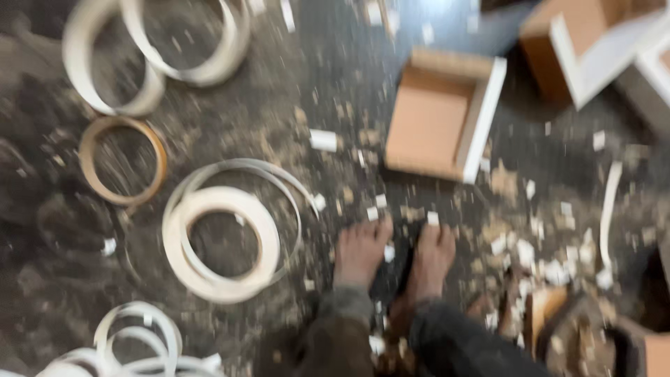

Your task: The person sits on the floor applying white edge banding tape to the front edges of small wooden drawer boxes. They align the tape along an edge, press it with a hot iron to activate the adhesive, then press and trim the tape by hand before setting the finished box aside and taking the next one.

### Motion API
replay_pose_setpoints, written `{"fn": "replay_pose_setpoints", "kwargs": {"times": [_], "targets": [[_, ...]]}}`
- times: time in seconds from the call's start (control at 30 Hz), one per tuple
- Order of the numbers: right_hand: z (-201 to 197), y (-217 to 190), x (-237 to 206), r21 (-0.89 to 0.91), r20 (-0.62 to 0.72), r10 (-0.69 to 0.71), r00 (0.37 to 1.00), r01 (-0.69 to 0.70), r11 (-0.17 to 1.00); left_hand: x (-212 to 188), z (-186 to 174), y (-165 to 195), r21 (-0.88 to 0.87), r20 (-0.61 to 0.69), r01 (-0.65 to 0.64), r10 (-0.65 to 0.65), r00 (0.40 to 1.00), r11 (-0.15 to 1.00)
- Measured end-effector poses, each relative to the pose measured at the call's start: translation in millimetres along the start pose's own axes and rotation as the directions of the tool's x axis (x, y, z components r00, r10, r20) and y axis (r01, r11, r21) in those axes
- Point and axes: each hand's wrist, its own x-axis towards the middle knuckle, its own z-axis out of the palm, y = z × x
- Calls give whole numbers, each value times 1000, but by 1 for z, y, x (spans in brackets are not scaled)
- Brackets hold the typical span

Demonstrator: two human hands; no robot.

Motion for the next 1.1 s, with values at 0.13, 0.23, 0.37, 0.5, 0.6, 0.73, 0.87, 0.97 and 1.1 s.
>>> {"fn": "replay_pose_setpoints", "kwargs": {"times": [0.13,0.23,0.37,0.5,0.6,0.73,0.87,0.97,1.1], "targets": [[-6,-3,3,-500,-34,-263,964,212,840,-5,18,-11,91,-56,-63,68,996,994],[27,34,8,-524,-50,-304,951,234,819,8,-2,-4,16,-97,-116,117,988,993],[52,50,14,-489,-70,-317,946,244,838,19,-82,8,58,23,-80,79,997,995],[2,14,15,-567,-71,-428,901,316,761,6,-165,-74,265,-188,-166,220,957,950],[-133,33,5,-278,294,-162,942,246,929,51,-147,-140,433,-30,-338,388,921,836],[-139,34,28,191,144,-363,920,335,923,107,-107,-165,272,165,-495,467,869,825],[-70,48,72,512,16,-477,879,403,759,111,-122,-93,-127,-76,-386,379,922,914],[-72,25,99,418,-91,-504,859,492,763,129,-123,-25,-176,-298,-555,493,817,813],[-104,11,125,263,-155,-491,857,515,816,170,-96,18,-277,-370,-631,525,766,725]]}}
